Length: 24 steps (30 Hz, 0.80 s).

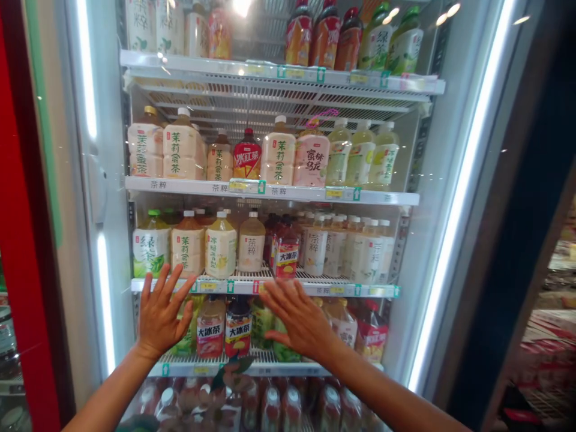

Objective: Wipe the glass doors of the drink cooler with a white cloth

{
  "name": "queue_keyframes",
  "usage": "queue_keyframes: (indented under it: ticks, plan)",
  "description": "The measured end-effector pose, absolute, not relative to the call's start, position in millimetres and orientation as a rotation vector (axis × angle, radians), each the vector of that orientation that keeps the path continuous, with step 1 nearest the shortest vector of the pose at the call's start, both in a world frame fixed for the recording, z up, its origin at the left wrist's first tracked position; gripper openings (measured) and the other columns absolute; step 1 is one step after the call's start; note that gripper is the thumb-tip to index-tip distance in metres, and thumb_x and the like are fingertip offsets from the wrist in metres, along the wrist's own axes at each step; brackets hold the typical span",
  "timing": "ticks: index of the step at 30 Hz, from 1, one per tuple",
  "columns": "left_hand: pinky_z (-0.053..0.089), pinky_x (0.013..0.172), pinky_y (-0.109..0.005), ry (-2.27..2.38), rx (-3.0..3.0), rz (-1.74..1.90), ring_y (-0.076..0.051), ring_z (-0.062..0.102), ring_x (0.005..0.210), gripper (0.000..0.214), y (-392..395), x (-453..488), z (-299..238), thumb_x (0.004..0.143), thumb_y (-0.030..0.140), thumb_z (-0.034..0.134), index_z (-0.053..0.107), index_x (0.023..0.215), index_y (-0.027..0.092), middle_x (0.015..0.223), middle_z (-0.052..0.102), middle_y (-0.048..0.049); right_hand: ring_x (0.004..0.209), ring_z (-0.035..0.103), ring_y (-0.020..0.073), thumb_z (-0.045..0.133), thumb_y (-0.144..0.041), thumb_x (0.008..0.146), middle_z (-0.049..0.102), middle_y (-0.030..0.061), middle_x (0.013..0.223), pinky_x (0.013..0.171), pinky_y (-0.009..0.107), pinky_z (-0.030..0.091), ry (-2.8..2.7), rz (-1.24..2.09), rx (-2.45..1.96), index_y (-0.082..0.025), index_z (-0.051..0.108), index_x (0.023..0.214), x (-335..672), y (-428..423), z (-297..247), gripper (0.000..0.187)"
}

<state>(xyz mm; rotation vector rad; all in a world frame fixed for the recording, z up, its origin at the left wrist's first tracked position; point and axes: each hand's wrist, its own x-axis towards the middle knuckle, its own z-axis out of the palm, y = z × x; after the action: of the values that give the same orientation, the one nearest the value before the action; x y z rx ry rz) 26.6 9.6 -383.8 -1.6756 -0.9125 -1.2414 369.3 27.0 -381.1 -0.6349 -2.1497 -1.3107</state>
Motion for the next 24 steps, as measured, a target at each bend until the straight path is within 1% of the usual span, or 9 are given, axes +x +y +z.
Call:
queue_keyframes:
  ticks: [2,5,9,12,14,16,20,22,24]
  plan:
    - [0.013,0.133,-0.052,-0.929,-1.679,-1.222,-0.026,0.024,0.159,0.077,10,25,-382,0.091,0.021,0.064,0.033,0.159,0.038,0.171,0.028,0.0018,0.162,0.000,0.0317,0.043,-0.066,0.101,0.006,0.0117,0.174,0.132,0.054,0.006,-1.941,-1.213,-0.823,-0.010,0.013,0.166,375,29,-384,0.091]
    - [0.012,0.133,-0.055,-0.967,-1.685,-1.179,-0.028,0.023,0.160,0.082,10,24,-381,0.090,0.022,0.065,0.029,0.161,0.040,0.172,0.026,0.0001,0.162,-0.003,0.0336,0.036,-0.069,0.102,-0.002,0.0146,0.174,0.131,0.056,0.005,-1.824,-1.120,-0.899,-0.006,0.004,0.166,363,28,-388,0.096]
    - [0.009,0.132,-0.060,-1.005,-1.685,-1.154,-0.032,0.019,0.160,0.085,0,32,-383,0.089,0.018,0.065,0.026,0.162,0.040,0.174,0.021,-0.0033,0.163,0.000,0.0287,0.035,-0.073,0.100,0.004,0.0118,0.175,0.132,0.052,0.010,-1.881,-1.102,-0.876,-0.010,0.004,0.166,372,27,-392,0.097]
    - [0.004,0.133,-0.059,-1.008,-1.756,-1.150,-0.032,0.016,0.161,0.083,-12,51,-387,0.090,0.023,0.067,0.028,0.160,0.043,0.175,0.015,0.0009,0.163,-0.004,0.0284,0.033,-0.063,0.105,-0.003,0.0101,0.175,0.131,0.056,0.013,-1.703,-1.047,-0.997,-0.013,-0.002,0.166,415,29,-391,0.087]
    - [0.002,0.133,-0.058,-0.956,-1.818,-1.118,-0.030,0.014,0.162,0.079,-17,69,-387,0.091,0.028,0.067,0.030,0.160,0.043,0.175,0.015,0.0030,0.162,-0.008,0.0313,0.031,-0.055,0.107,-0.010,0.0119,0.174,0.129,0.062,0.013,-1.549,-0.982,-1.087,-0.011,-0.005,0.166,433,31,-393,0.082]
    - [0.000,0.133,-0.056,-0.898,-1.847,-1.092,-0.029,0.013,0.162,0.076,-18,91,-384,0.093,0.031,0.066,0.032,0.159,0.041,0.175,0.016,0.0029,0.162,-0.009,0.0337,0.032,-0.054,0.107,-0.012,0.0146,0.174,0.128,0.064,0.013,-1.506,-0.926,-1.120,-0.008,-0.006,0.166,425,30,-398,0.084]
    - [0.001,0.133,-0.056,-0.845,-1.861,-1.089,-0.027,0.011,0.162,0.073,-15,132,-373,0.094,0.032,0.063,0.032,0.159,0.039,0.174,0.016,0.0032,0.163,-0.003,0.0300,0.036,-0.066,0.102,-0.003,0.0129,0.175,0.132,0.056,0.008,-1.750,-0.987,-0.979,-0.009,-0.002,0.166,379,26,-405,0.094]
    - [0.001,0.133,-0.056,-0.839,-1.864,-1.094,-0.027,0.011,0.163,0.072,-14,145,-370,0.095,0.032,0.063,0.032,0.160,0.038,0.174,0.016,0.0029,0.163,-0.003,0.0281,0.035,-0.065,0.103,-0.004,0.0108,0.175,0.132,0.053,0.005,-1.774,-1.013,-0.970,-0.010,-0.001,0.166,383,27,-403,0.092]
    - [0.001,0.133,-0.056,-0.842,-1.868,-1.101,-0.027,0.012,0.162,0.071,-13,152,-368,0.095,0.032,0.062,0.033,0.159,0.038,0.174,0.017,0.0026,0.163,-0.005,0.0286,0.033,-0.060,0.105,-0.008,0.0099,0.175,0.132,0.055,0.005,-1.661,-0.984,-1.057,-0.011,-0.002,0.166,411,29,-398,0.086]
